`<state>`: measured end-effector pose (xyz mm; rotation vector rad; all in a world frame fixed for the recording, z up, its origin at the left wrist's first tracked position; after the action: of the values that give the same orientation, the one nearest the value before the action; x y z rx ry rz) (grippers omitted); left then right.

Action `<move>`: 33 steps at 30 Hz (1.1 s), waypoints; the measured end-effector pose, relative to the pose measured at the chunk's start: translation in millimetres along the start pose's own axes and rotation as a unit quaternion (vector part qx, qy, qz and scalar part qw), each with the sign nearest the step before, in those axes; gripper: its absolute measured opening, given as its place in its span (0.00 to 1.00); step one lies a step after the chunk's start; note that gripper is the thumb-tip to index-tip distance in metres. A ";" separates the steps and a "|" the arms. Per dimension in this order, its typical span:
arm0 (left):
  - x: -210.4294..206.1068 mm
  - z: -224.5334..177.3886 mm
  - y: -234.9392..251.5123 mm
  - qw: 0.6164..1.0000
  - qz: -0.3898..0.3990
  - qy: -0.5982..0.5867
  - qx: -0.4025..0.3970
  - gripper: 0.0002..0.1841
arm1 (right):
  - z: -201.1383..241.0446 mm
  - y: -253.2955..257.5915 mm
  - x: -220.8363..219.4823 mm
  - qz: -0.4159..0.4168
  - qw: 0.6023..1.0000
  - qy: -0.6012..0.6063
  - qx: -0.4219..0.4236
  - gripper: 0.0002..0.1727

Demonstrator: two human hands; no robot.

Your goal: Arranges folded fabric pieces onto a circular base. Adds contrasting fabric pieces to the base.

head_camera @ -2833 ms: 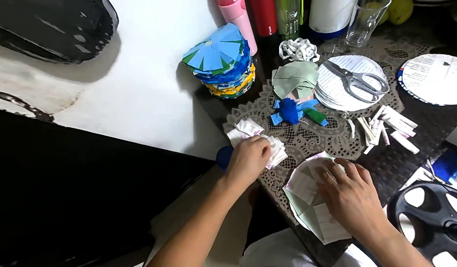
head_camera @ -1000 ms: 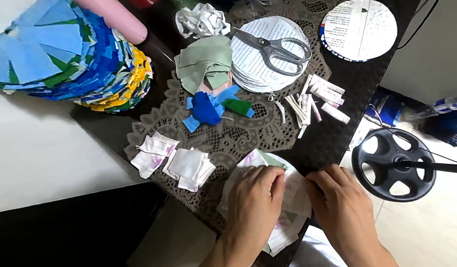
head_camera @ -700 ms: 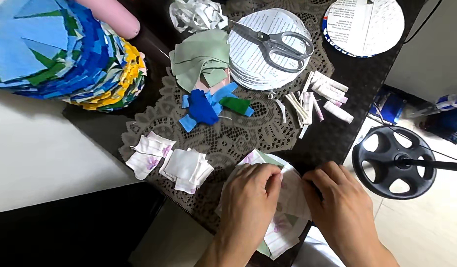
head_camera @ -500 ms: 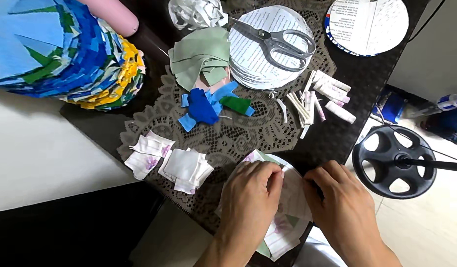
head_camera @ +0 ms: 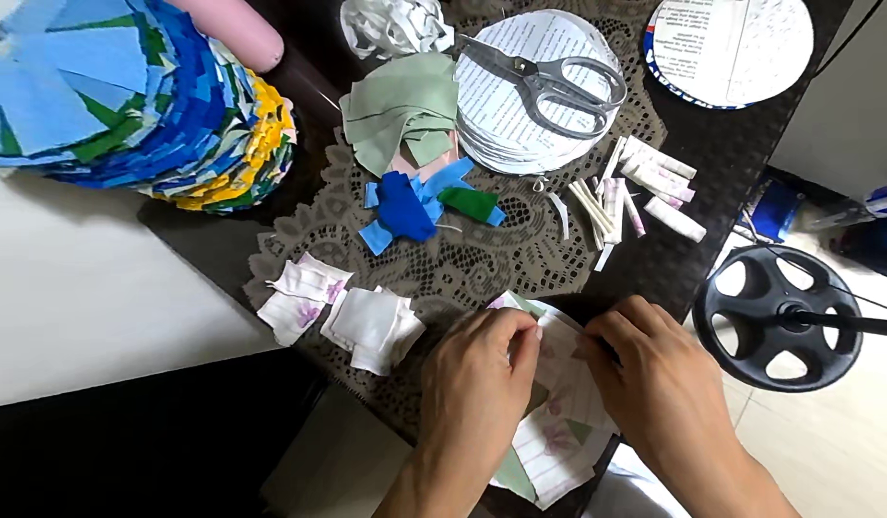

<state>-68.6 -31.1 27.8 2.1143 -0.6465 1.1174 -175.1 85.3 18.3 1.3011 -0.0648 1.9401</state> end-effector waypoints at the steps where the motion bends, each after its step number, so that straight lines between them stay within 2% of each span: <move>1: -0.9 -0.2 0.9 1.000 -0.001 0.000 0.000 0.09 | -0.2 0.9 -0.9 0.002 1.000 -0.003 0.000 0.09; 19: -6.6 -0.5 8.8 1.000 0.013 0.007 0.004 0.07 | -1.0 9.7 -1.9 0.026 0.999 -0.017 -0.010 0.07; 24: -7.2 -0.9 9.8 1.000 0.014 0.005 0.005 0.07 | -11.5 12.3 2.6 0.022 0.998 0.052 -0.027 0.08; 28: -7.1 -1.6 9.4 1.000 0.009 0.007 0.006 0.06 | -13.2 16.3 3.3 -0.015 0.996 0.075 0.046 0.15; 33: -7.7 -1.5 8.7 1.000 0.006 0.008 0.007 0.06 | -11.0 16.1 -9.2 0.001 0.990 0.088 0.114 0.19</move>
<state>-79.2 -34.8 24.6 2.1135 -0.6461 1.1481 -192.0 73.8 11.5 1.2670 0.2512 2.1035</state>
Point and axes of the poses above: each hand's wrist, its own y-axis towards the middle knuckle, its own x-axis out of the back of the hand, z = x × y, the point moved 5 cm from there along y, towards the middle knuckle, and after that the axes turned 9 degrees about -z, right-handed, at the moved point
